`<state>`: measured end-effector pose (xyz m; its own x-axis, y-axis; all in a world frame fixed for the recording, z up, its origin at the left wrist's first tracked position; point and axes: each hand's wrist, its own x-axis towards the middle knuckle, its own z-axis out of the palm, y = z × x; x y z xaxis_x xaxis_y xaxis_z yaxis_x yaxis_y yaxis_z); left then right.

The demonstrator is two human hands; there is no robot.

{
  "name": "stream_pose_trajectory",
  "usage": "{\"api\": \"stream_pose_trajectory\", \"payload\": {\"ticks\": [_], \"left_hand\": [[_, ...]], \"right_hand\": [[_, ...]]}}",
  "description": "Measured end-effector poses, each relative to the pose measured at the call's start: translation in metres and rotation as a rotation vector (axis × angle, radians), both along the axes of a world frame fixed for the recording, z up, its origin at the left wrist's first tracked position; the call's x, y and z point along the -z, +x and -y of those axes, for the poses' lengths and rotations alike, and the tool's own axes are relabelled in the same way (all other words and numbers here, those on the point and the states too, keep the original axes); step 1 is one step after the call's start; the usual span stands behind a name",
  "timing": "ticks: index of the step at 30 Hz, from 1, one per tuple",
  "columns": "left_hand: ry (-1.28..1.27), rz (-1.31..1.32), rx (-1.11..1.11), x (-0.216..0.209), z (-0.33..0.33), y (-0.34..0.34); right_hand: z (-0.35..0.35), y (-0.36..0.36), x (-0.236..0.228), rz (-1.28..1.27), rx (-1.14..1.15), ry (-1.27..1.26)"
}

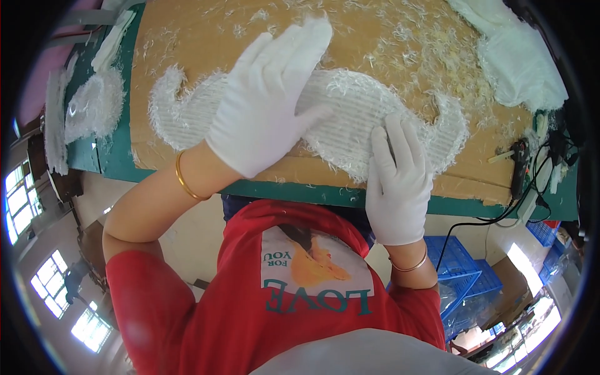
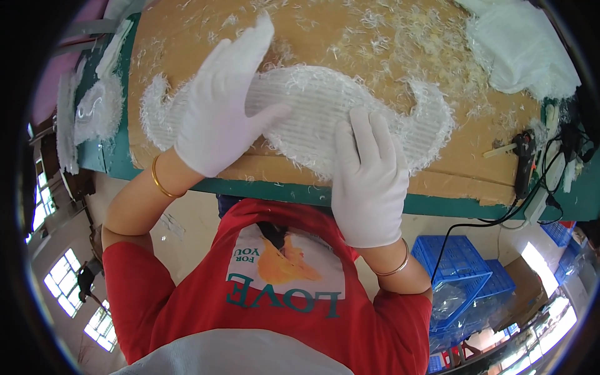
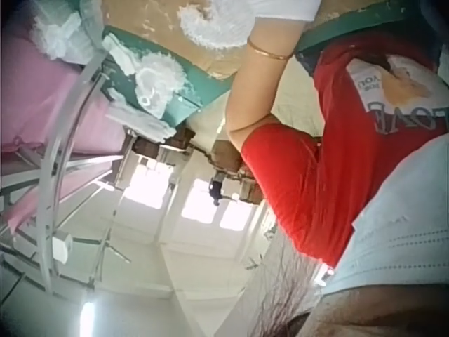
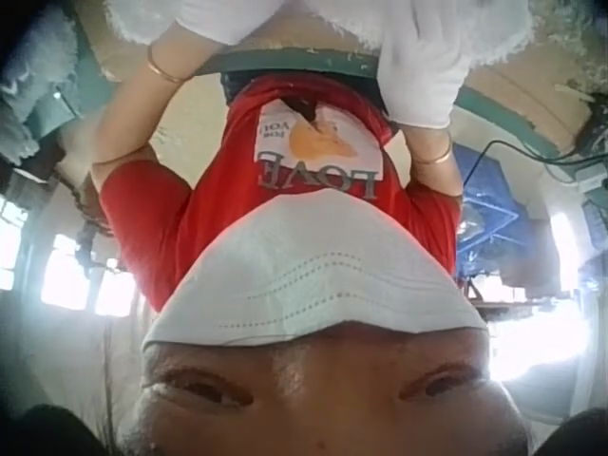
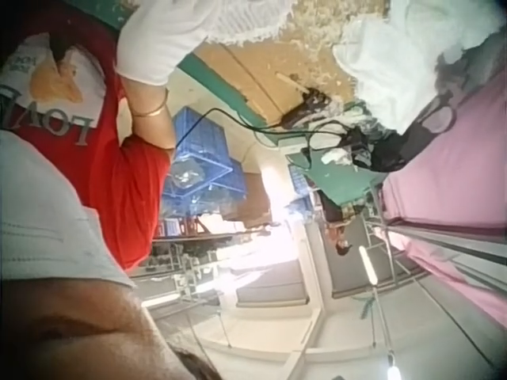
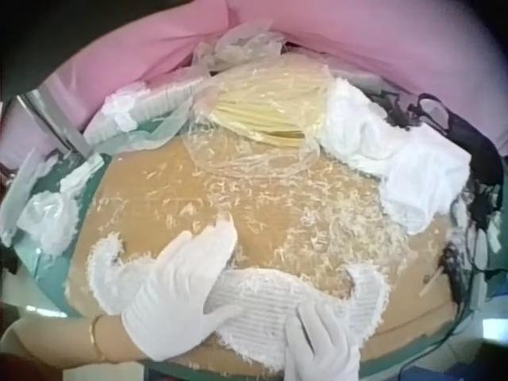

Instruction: Applying adhesive and synthetic fiber layers to a mustache-shaped template on a manual workstation.

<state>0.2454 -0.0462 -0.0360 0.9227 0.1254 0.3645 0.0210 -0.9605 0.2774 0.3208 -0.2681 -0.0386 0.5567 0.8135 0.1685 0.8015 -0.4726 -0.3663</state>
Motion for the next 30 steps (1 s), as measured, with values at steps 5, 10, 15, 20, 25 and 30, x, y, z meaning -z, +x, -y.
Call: {"api": "stream_pose_trajectory", "payload": {"ticks": [5, 10, 15, 20, 25, 30], "left_hand": [[-0.304, -0.246, -0.022, 0.002, 0.0, 0.001], [-0.457, -0.258, -0.031, 0.001, 0.004, 0.0], [-0.272, -0.247, 0.046, 0.003, 0.01, -0.006], [0.02, -0.073, 0.201, 0.006, 0.037, -0.03], [0.11, -0.026, -0.094, -0.007, 0.024, -0.018], [-0.254, -0.214, -0.013, -0.002, 0.016, -0.019]], "right_hand": [[-0.001, 0.001, 0.001, -0.033, 0.012, -0.029], [-0.003, -0.001, -0.001, -0.025, 0.01, -0.038], [-0.002, 0.0, 0.001, -0.016, 0.006, -0.033], [0.002, -0.002, 0.006, 0.075, -0.016, 0.002], [0.001, -0.002, 0.008, 0.066, -0.019, 0.009], [0.001, -0.004, 0.008, 0.045, -0.01, -0.007]]}}
